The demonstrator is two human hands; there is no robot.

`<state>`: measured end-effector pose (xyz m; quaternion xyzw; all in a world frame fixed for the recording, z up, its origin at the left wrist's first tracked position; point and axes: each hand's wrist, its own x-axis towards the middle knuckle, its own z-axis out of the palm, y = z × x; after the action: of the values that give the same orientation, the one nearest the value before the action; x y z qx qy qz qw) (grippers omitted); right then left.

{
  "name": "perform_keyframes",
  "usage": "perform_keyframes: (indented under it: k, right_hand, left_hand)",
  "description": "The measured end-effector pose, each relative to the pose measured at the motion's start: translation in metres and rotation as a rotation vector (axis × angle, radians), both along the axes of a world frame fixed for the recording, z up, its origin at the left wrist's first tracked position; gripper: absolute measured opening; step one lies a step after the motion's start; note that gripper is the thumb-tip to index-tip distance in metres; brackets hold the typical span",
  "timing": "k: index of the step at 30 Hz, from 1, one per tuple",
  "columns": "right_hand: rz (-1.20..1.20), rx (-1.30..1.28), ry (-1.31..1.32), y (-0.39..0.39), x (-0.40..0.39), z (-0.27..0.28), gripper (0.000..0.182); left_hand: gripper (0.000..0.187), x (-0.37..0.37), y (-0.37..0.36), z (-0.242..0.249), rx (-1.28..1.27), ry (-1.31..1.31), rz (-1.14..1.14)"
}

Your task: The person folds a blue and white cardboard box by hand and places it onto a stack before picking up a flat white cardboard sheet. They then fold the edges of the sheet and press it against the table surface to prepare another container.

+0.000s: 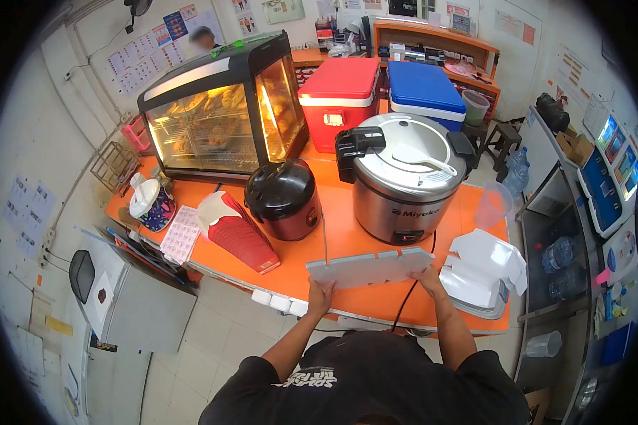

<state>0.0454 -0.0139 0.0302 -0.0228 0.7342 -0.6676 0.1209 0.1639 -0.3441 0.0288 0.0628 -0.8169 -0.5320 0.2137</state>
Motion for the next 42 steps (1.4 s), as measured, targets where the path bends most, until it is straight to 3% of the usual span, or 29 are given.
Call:
perform_keyframes:
  k: [5, 11, 18, 21, 24, 26, 31, 34, 39, 42]
  right_hand:
    - [0.117, -0.145, 0.018, 0.002, 0.001, 0.01, 0.043]
    - [0.07, -0.17, 0.021, -0.004, -0.001, 0.002, 0.043]
    - [0.043, -0.064, 0.028, -0.002, -0.001, -0.003, 0.044]
    - [0.027, 0.104, 0.081, -0.01, 0.021, 0.06, 0.043]
    - [0.041, 0.028, 0.103, -0.013, 0.034, 0.088, 0.041]
    - [0.094, 0.178, 0.13, -0.012, 0.04, 0.095, 0.043]
    - [0.188, 0.354, -0.053, -0.008, 0.03, 0.04, 0.05]
    - [0.223, 0.339, -0.172, -0.006, 0.032, 0.026, 0.055]
    - [0.234, 0.247, -0.268, -0.007, 0.027, -0.005, 0.06]
    - [0.186, 0.277, -0.234, -0.008, 0.017, -0.037, 0.061]
  left_hand:
    - [0.047, 0.0, -0.003, -0.007, -0.026, 0.021, -0.029]
    - [0.045, -0.001, -0.006, -0.014, -0.021, -0.003, -0.028]
    - [0.045, 0.006, -0.004, 0.0, 0.004, -0.078, -0.025]
    - [0.048, 0.013, -0.005, 0.005, 0.033, -0.049, 0.006]
    - [0.051, 0.025, -0.006, 0.018, 0.018, -0.042, 0.027]
    - [0.053, 0.03, -0.01, 0.015, 0.034, -0.09, 0.022]
    - [0.063, 0.033, -0.022, -0.019, -0.111, -0.326, 0.016]
    - [0.066, 0.03, -0.029, -0.035, 0.002, -0.558, -0.049]
    - [0.074, 0.021, -0.03, -0.07, -0.065, -0.523, -0.037]
    - [0.075, 0.016, -0.027, -0.061, -0.098, -0.593, -0.042]
